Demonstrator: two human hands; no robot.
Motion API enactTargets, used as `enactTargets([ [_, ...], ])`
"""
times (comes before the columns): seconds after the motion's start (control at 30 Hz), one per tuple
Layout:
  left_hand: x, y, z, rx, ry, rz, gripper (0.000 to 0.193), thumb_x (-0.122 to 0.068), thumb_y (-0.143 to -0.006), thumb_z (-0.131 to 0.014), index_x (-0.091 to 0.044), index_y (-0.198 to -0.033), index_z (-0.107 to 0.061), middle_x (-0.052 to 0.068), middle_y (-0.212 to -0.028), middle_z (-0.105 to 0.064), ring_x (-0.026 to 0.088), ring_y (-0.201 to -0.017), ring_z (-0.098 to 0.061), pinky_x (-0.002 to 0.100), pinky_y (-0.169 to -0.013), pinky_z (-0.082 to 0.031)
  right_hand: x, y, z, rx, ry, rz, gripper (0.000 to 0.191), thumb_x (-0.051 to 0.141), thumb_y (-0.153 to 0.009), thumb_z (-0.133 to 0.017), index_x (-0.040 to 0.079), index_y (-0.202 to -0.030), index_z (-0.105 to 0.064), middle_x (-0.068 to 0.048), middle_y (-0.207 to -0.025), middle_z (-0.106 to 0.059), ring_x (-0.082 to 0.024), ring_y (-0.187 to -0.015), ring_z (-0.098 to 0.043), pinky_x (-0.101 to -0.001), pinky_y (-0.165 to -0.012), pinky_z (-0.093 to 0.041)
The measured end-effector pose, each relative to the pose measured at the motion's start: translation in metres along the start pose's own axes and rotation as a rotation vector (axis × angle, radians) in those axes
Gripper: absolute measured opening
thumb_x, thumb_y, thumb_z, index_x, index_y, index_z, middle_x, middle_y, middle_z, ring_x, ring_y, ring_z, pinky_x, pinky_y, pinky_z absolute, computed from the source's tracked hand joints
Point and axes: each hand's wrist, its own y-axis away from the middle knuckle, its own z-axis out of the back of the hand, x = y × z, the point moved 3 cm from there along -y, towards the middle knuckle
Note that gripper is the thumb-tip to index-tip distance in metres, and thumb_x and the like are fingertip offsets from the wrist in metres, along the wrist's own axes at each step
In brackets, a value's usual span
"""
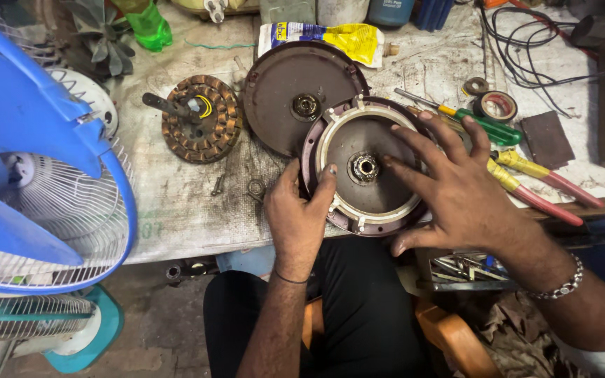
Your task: The person applies grease to the bearing area of a fan motor end cap and then to the bearing inside the motor housing, spreading it by hand. They handle the end cap and motor housing separately on a cluttered workbench.
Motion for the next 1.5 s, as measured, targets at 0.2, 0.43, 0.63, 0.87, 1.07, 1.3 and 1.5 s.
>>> enactTargets([
  [0.2,0.002,0.0,-0.002,0.046,0.002,0.081,0.023,-0.019,-0.09,-0.076,0.002,-0.097,-0.072,0.011,-0.078,-0.078,0.013,-0.066,-0.073,0.029,-0.059,-0.058,-0.001,0.001,-0.016,0.062,0.029,0.003,0.121,0.099,-0.068,-0.036,0.004,-0.137,-0.06,-0.022,-0.158,-0.035,-0.045,-0.149,-0.022,-0.0761,-0.116,-0.009],
  [0.43,0.004,0.0,-0.003,0.033,0.041,0.052,0.025,-0.019,-0.09,-0.076,0.003,-0.1,-0.071,0.01,-0.081,-0.078,0.012,-0.069,-0.075,0.028,-0.061,-0.06,-0.005,0.007,-0.013,0.054,0.035,-0.036,0.119,0.1,-0.066,-0.036,0.006,-0.135,-0.06,-0.022,-0.158,-0.036,-0.045,-0.15,-0.023,-0.0757,-0.117,-0.01],
  [0.63,0.001,0.0,-0.001,0.021,0.006,0.047,0.026,-0.02,-0.089,-0.077,0.003,-0.099,-0.071,0.01,-0.08,-0.078,0.013,-0.068,-0.074,0.029,-0.061,-0.059,-0.007,0.002,-0.01,-0.001,-0.073,-0.028,0.111,0.097,-0.07,-0.044,0.009,-0.136,-0.061,-0.024,-0.158,-0.037,-0.047,-0.151,-0.024,-0.0755,-0.117,-0.012],
  [0.87,0.0,0.001,-0.001,0.023,0.019,0.073,0.025,-0.02,-0.089,-0.077,0.003,-0.097,-0.071,0.009,-0.077,-0.077,0.012,-0.065,-0.071,0.029,-0.059,-0.056,-0.005,-0.002,-0.016,0.001,-0.059,-0.019,0.107,0.096,-0.068,-0.046,0.014,-0.134,-0.064,-0.023,-0.155,-0.038,-0.046,-0.149,-0.025,-0.075,-0.117,-0.012],
  [1.07,0.002,0.0,-0.002,0.022,0.013,0.085,0.024,-0.019,-0.088,-0.077,0.002,-0.097,-0.071,0.007,-0.075,-0.076,0.01,-0.061,-0.07,0.028,-0.055,-0.055,-0.003,0.004,-0.016,-0.002,-0.033,-0.007,0.105,0.097,-0.069,-0.045,0.014,-0.13,-0.067,-0.022,-0.156,-0.04,-0.045,-0.15,-0.026,-0.0733,-0.119,-0.011],
  [1.3,0.007,0.0,-0.003,0.047,0.033,0.078,0.024,-0.021,-0.091,-0.075,0.002,-0.098,-0.071,0.007,-0.077,-0.077,0.01,-0.064,-0.074,0.026,-0.056,-0.059,-0.01,0.009,-0.016,-0.048,-0.18,-0.006,0.097,0.094,-0.071,-0.046,0.02,-0.129,-0.069,-0.02,-0.157,-0.041,-0.043,-0.15,-0.027,-0.0694,-0.12,-0.013],
  [1.5,0.005,0.001,-0.002,0.034,0.018,0.072,0.029,-0.022,-0.09,-0.077,0.003,-0.102,-0.07,0.01,-0.078,-0.077,0.012,-0.065,-0.074,0.028,-0.057,-0.059,-0.018,0.011,-0.011,-0.088,-0.298,-0.051,0.094,0.09,-0.075,-0.05,0.017,-0.131,-0.069,-0.018,-0.156,-0.044,-0.041,-0.153,-0.028,-0.0669,-0.123,-0.017],
])
